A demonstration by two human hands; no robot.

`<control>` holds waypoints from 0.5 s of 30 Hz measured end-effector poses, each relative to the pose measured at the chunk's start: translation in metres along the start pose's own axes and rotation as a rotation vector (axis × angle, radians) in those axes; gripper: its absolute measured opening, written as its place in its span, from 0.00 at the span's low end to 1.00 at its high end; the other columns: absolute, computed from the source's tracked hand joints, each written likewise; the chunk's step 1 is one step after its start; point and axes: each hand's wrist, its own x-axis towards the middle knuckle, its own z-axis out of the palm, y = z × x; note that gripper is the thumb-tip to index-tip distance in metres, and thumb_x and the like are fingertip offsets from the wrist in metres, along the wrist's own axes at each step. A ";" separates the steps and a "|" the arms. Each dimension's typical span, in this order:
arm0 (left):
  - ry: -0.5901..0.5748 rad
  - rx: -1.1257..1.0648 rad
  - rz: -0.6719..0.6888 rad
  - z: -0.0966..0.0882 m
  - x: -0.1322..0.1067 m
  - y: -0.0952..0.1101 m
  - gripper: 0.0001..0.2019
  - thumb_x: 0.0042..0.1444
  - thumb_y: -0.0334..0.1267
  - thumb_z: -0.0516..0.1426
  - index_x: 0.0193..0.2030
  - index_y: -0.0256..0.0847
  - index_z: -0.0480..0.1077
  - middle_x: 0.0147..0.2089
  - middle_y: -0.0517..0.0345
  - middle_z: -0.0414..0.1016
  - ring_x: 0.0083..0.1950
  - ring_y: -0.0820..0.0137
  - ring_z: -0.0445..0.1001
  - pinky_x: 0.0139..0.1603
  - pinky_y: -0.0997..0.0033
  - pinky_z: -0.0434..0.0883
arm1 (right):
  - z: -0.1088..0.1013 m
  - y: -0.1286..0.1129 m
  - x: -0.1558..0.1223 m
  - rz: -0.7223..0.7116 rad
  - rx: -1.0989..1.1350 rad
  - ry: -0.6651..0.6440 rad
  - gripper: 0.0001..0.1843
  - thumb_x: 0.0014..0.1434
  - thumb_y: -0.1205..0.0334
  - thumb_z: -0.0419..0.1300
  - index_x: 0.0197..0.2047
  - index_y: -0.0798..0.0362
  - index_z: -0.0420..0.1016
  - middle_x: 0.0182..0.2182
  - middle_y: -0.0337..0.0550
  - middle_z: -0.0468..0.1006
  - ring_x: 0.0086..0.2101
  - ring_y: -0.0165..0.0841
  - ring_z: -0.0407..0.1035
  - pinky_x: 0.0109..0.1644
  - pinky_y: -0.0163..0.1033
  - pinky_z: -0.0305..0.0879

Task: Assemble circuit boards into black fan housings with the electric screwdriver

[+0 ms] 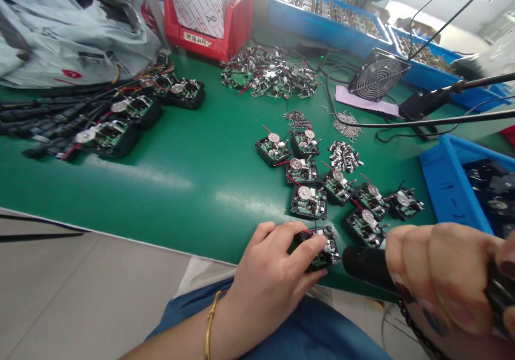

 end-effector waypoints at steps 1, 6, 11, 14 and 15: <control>0.003 -0.001 -0.002 0.000 0.000 0.000 0.18 0.66 0.46 0.64 0.61 0.50 0.70 0.57 0.56 0.76 0.56 0.62 0.74 0.56 0.61 0.60 | 0.001 -0.001 0.001 -0.052 0.036 0.052 0.30 0.72 0.42 0.58 0.24 0.48 0.56 0.11 0.28 0.46 0.09 0.28 0.43 0.17 0.39 0.49; 0.029 -0.007 -0.003 0.001 -0.001 0.001 0.17 0.65 0.45 0.64 0.59 0.50 0.71 0.56 0.56 0.76 0.56 0.63 0.75 0.56 0.61 0.60 | -0.016 0.004 0.001 -0.101 0.194 -0.005 0.25 0.77 0.51 0.54 0.26 0.46 0.65 0.11 0.27 0.54 0.09 0.25 0.50 0.18 0.37 0.55; 0.026 -0.001 0.003 0.000 0.000 0.001 0.17 0.65 0.45 0.64 0.59 0.50 0.72 0.56 0.56 0.76 0.56 0.63 0.75 0.56 0.61 0.60 | -0.014 0.005 -0.001 -0.085 0.181 0.115 0.28 0.77 0.50 0.55 0.23 0.48 0.62 0.11 0.28 0.50 0.09 0.25 0.47 0.18 0.35 0.53; 0.035 0.008 0.001 0.000 0.000 0.001 0.17 0.66 0.45 0.64 0.59 0.50 0.72 0.56 0.55 0.77 0.56 0.63 0.74 0.56 0.62 0.60 | -0.003 0.000 0.002 -0.099 0.158 0.130 0.23 0.76 0.50 0.57 0.27 0.45 0.65 0.11 0.27 0.50 0.09 0.25 0.46 0.16 0.36 0.51; 0.034 0.009 0.001 0.000 0.000 0.001 0.17 0.66 0.45 0.64 0.59 0.50 0.72 0.56 0.56 0.76 0.56 0.63 0.74 0.56 0.62 0.60 | -0.002 -0.001 0.003 -0.102 0.155 0.108 0.23 0.76 0.50 0.57 0.28 0.45 0.65 0.11 0.27 0.51 0.08 0.25 0.47 0.16 0.36 0.51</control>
